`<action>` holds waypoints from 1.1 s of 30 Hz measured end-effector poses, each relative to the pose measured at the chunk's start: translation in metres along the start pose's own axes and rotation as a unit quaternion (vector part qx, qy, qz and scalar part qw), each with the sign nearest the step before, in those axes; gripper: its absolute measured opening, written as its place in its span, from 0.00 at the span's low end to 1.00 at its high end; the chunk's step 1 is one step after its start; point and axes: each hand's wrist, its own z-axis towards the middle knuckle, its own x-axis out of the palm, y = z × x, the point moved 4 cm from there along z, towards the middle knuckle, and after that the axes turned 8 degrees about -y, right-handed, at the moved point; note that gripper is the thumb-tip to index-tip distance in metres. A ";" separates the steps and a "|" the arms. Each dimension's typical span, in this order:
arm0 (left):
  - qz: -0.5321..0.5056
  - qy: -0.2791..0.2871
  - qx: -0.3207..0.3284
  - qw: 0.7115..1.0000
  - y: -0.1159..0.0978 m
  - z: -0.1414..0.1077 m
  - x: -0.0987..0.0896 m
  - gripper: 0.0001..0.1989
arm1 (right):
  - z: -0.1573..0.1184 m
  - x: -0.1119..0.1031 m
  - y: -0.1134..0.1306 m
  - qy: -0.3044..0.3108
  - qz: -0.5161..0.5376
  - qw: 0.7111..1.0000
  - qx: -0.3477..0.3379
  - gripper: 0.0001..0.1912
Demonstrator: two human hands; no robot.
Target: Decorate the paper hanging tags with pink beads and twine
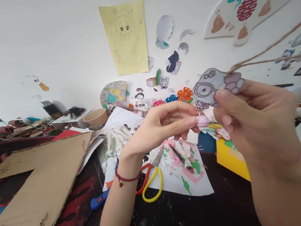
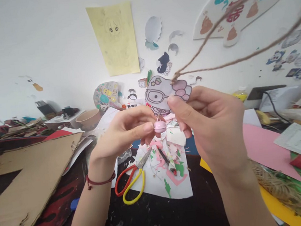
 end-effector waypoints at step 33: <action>0.142 -0.066 0.057 0.986 -0.001 0.005 -0.011 0.12 | 0.008 0.002 -0.012 0.038 -0.028 0.999 -0.011 0.15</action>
